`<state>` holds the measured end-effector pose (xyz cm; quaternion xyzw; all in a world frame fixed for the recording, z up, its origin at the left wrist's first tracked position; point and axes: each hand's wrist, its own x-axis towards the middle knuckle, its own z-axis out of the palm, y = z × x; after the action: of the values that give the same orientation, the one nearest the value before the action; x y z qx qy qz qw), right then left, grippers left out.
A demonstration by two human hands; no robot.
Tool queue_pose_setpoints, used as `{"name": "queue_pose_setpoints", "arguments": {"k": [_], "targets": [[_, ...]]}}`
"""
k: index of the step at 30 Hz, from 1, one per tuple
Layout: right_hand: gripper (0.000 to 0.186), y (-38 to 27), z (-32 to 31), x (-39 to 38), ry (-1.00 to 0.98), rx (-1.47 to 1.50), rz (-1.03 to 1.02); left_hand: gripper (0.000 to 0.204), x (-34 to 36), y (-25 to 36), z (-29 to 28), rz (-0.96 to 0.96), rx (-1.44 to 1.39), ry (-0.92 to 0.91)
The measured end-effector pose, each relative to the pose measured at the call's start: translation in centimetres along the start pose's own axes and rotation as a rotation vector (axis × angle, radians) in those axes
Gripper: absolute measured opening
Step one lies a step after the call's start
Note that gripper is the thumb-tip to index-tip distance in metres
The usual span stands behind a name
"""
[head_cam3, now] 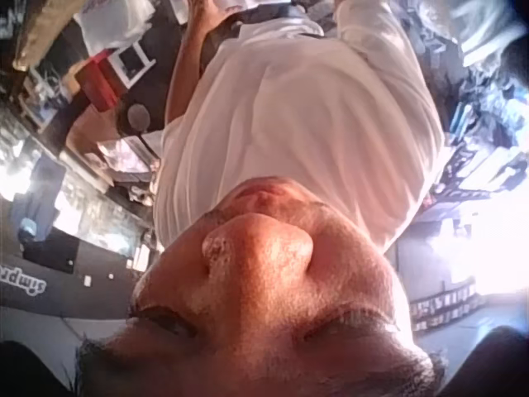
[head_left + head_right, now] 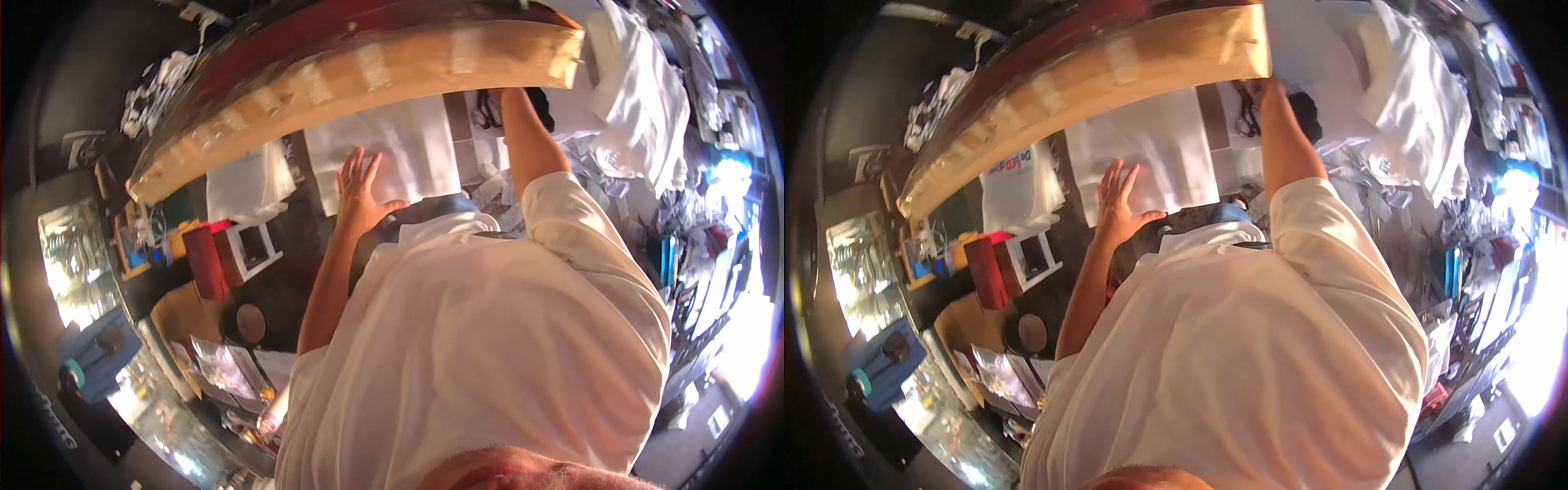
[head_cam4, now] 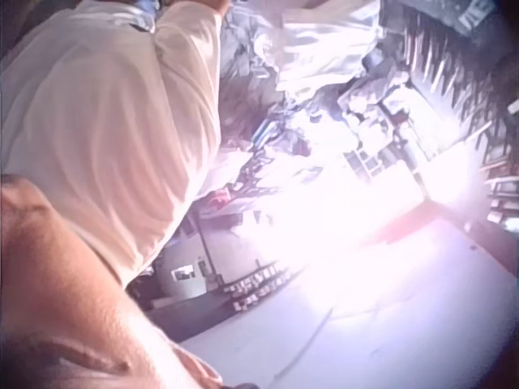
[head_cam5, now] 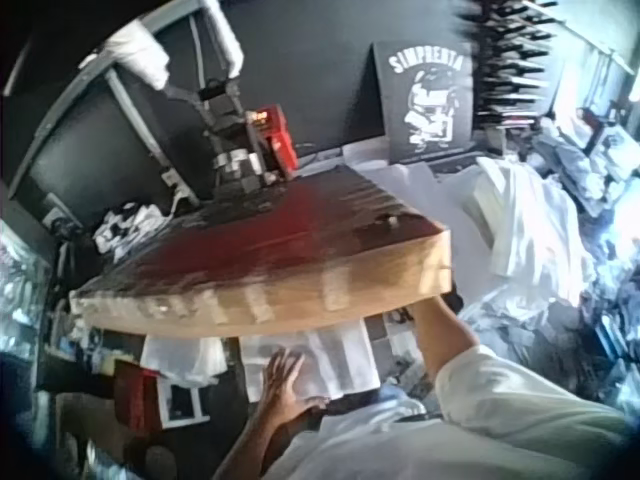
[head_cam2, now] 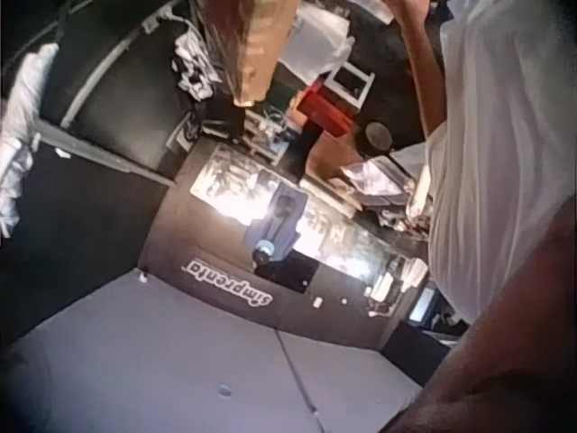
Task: The person heat presses designs onto bags by placing each bag onto the heat press machine, aligning a transfer sheet on top, clamping the heat press down, and rubbing the pressed design with a cloth.
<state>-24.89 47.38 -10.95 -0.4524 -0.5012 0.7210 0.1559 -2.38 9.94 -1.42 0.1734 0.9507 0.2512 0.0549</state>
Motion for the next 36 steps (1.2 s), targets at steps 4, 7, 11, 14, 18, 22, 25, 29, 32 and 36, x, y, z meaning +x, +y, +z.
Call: {"name": "queue_pose_setpoints", "arguments": {"k": [4, 7, 11, 14, 18, 22, 25, 29, 32, 36], "targets": [[0.022, -3.6, 0.9, -5.6, 0.144, -0.245, -0.284, 0.105, -0.3, -1.0, 0.0, 0.008, -0.003, 0.007], [0.023, -5.8, 0.5, -11.9, 0.132, -0.381, -0.448, 0.110, -0.5, -1.0, 0.2, 0.030, 0.056, 0.009], [0.007, -3.1, -0.3, -16.6, -0.352, -0.435, -0.819, 0.125, -0.4, 0.1, -0.5, 0.006, 0.133, -0.145], [0.017, 0.2, -0.8, -19.9, -0.837, -0.386, -0.631, 0.122, -0.9, -1.0, 1.0, 0.045, 0.208, -0.042], [0.015, 1.7, 0.1, -23.3, -0.751, -0.713, -0.647, 0.118, -1.3, -2.0, 2.3, 0.083, 0.212, 0.061], [0.023, 3.2, 0.5, -21.6, -0.518, -0.778, -0.631, 0.111, -1.3, -1.9, 1.9, 0.168, 0.227, 0.062], [0.034, 3.1, 0.6, -22.2, -0.471, -0.849, -0.660, 0.106, -1.4, -2.6, 1.7, 0.232, 0.094, 0.136], [0.047, 2.6, 0.3, -21.9, -0.502, -0.950, -0.676, 0.098, 0.4, -2.9, 1.0, 0.347, -0.013, 0.254], [0.049, 2.3, 0.5, -21.9, -0.512, -1.003, -0.688, 0.094, 1.8, -3.5, 1.0, 0.323, 0.046, 0.313], [0.052, 2.1, 0.8, -22.2, -0.540, -1.094, -0.724, 0.093, 2.2, -4.5, 1.6, 0.242, 0.084, 0.285]]}}
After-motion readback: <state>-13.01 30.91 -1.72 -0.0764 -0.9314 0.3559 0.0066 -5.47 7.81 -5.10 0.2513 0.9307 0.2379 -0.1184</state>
